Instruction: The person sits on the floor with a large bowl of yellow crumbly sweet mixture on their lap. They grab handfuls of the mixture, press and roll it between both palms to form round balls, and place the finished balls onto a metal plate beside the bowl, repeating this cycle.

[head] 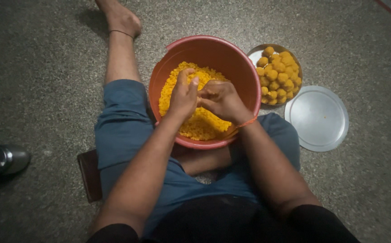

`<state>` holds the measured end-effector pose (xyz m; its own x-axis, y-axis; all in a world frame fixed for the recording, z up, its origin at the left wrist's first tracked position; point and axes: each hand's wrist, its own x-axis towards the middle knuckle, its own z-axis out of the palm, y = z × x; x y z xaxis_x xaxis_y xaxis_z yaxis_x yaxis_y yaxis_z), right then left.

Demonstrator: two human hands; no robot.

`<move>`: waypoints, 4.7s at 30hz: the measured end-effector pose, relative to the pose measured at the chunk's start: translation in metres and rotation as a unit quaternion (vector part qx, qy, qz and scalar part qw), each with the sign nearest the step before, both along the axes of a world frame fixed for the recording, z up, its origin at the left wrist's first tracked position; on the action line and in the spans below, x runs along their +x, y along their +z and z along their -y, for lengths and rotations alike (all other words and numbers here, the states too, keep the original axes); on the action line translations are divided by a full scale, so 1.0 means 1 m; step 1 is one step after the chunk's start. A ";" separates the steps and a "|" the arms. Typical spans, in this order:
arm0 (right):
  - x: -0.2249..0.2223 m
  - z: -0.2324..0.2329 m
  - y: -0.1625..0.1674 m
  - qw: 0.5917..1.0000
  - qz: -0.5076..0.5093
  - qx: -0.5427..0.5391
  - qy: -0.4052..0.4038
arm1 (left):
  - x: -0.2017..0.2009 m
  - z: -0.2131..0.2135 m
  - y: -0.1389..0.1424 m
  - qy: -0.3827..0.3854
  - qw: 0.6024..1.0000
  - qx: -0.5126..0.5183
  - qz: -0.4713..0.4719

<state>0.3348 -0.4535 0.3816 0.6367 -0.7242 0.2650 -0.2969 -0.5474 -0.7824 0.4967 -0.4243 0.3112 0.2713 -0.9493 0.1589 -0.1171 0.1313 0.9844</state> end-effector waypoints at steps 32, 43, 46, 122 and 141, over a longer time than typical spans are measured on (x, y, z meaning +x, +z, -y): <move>-0.015 0.016 0.013 0.837 0.334 0.416 -0.123 | 0.013 -0.001 0.027 -0.032 0.931 0.068 -0.356; -0.011 0.009 0.003 0.873 0.305 0.348 -0.154 | 0.002 -0.009 0.045 -0.029 0.941 0.063 -0.331; -0.007 0.003 0.012 0.868 0.351 0.350 -0.004 | 0.005 -0.008 0.053 -0.045 0.887 0.026 -0.460; -0.004 0.006 0.031 0.991 0.121 0.060 0.008 | 0.002 0.018 0.020 -0.019 0.969 0.106 -0.222; -0.003 0.007 0.022 0.878 0.326 0.346 -0.057 | 0.008 0.002 0.052 -0.065 0.891 0.013 -0.450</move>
